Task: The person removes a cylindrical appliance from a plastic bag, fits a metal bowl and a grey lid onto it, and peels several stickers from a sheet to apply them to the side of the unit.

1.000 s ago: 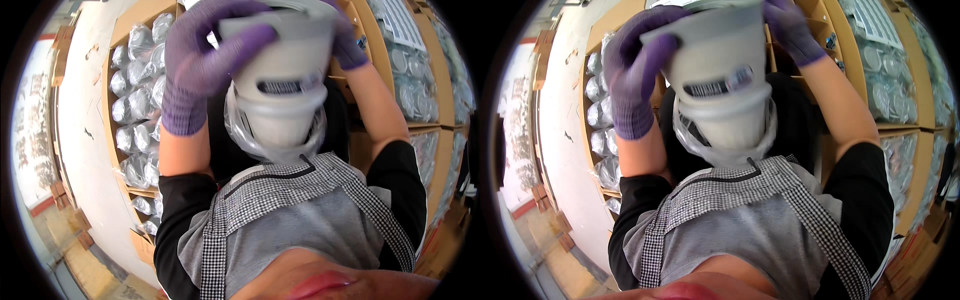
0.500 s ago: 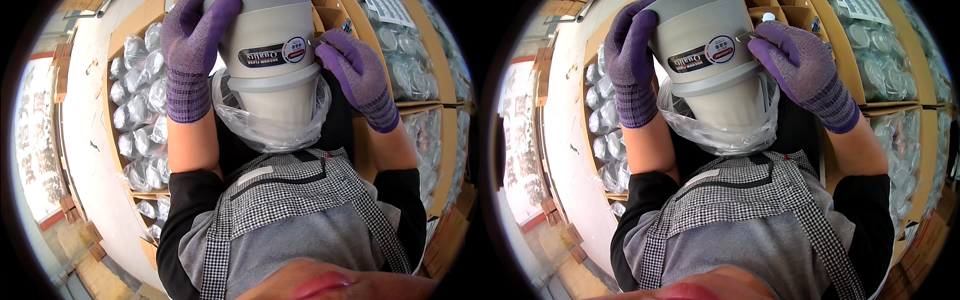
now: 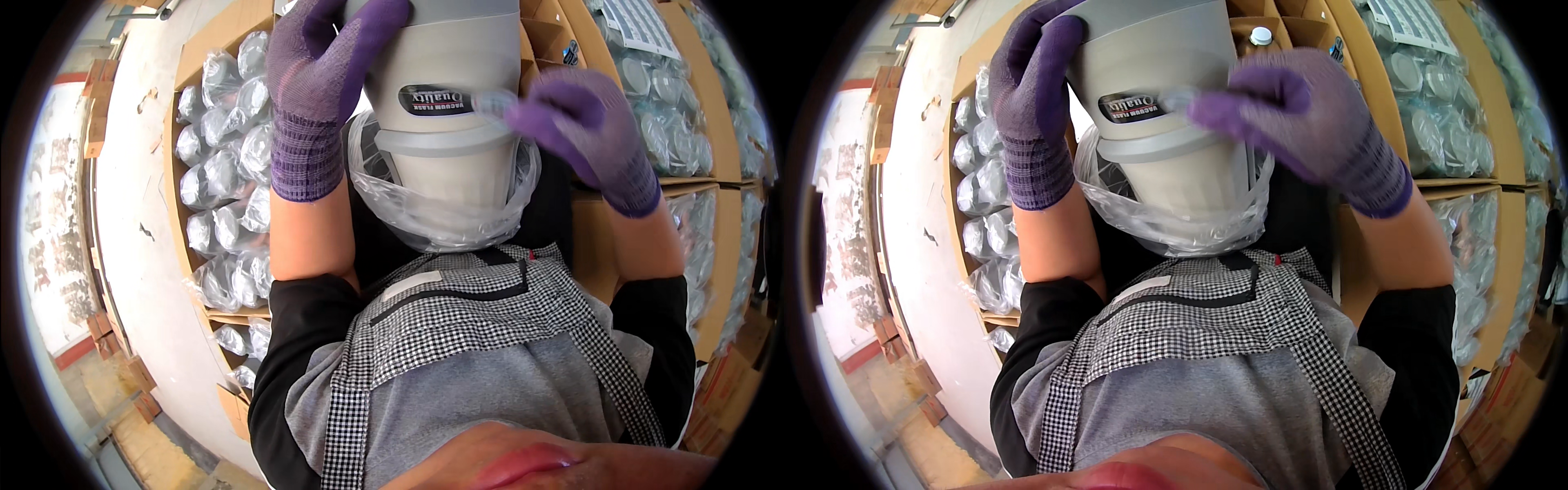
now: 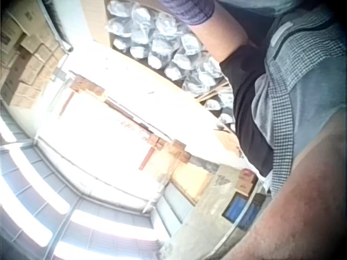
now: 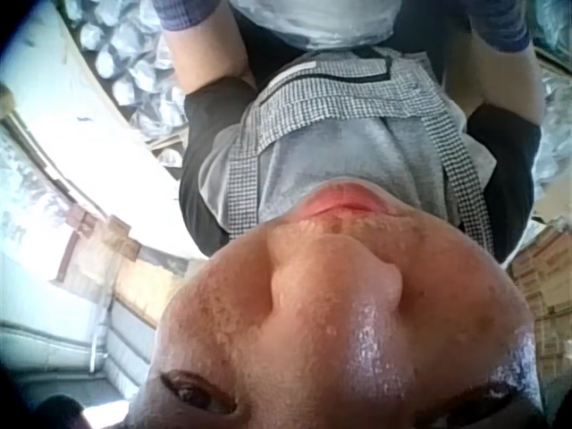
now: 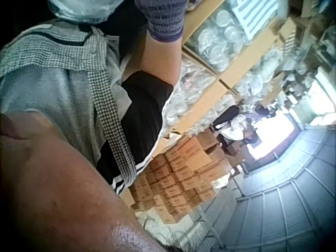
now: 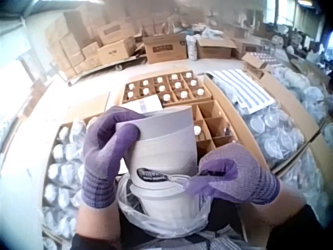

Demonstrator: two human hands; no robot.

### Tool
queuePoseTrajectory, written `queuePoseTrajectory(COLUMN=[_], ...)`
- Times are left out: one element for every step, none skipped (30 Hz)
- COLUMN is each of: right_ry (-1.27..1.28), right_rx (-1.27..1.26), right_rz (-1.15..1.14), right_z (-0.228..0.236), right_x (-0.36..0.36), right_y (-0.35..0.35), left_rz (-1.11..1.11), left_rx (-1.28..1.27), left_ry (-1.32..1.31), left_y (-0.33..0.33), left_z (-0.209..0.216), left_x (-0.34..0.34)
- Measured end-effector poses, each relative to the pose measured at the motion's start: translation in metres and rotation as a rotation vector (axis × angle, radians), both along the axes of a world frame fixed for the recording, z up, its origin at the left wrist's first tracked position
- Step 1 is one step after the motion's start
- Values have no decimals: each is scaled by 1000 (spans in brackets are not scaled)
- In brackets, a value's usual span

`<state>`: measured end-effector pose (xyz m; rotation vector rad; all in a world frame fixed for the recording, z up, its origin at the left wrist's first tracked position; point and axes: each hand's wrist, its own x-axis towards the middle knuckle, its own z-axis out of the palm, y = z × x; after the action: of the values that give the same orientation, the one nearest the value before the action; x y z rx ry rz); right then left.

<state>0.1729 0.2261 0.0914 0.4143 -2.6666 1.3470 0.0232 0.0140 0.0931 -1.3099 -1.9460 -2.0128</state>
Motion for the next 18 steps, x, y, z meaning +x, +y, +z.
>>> queuePoseTrajectory(right_ry=[52,71,89,80,46,19,-36,-192,-340,-548,-748,-677,-589,-677,-759,-776,-787,-800], right_rx=[-81,-180,-275,-385,-463,-554,-618,-414,-200,64,324,670,1011,1118,1221,1315,1407,1439], right_rz=[151,171,190,82,86,99,246,-48,-348,-490,-598,-560,-513,-624,-713,-651,-577,-571], right_z=[9,9,9,0,-8,-18,-32,-53,-77,-90,-111,-141,-175,-206,-215,-216,-209,-203], right_x=[8,12,17,17,3,-12,-47,-65,-75,-89,-110,-120,-127,-133,-141,-148,-154,-158], right_y=[0,8,15,36,64,92,129,164,188,190,187,203,224,238,231,233,222,222], left_rz=[3,25,39,55,89,60,61,60,76,97,92,62,29,23,8,-12,-26,2], left_rx=[3,-2,-7,-13,7,-41,-45,-45,-2,40,21,25,31,47,43,40,28,30], left_ry=[-7,-9,-16,-22,-70,-10,0,10,-28,-66,-30,-1,35,91,148,206,256,263], left_y=[0,-2,-4,-6,-2,-7,-10,-11,-8,-5,-6,-6,-4,0,-3,-8,-13,-14], left_z=[0,1,1,0,2,2,-2,-5,-8,-12,-11,-10,-10,-12,-13,-14,-17,-19], left_x=[0,0,-2,-3,2,1,1,1,0,-1,0,-2,-5,-9,-12,-17,-18,-18])
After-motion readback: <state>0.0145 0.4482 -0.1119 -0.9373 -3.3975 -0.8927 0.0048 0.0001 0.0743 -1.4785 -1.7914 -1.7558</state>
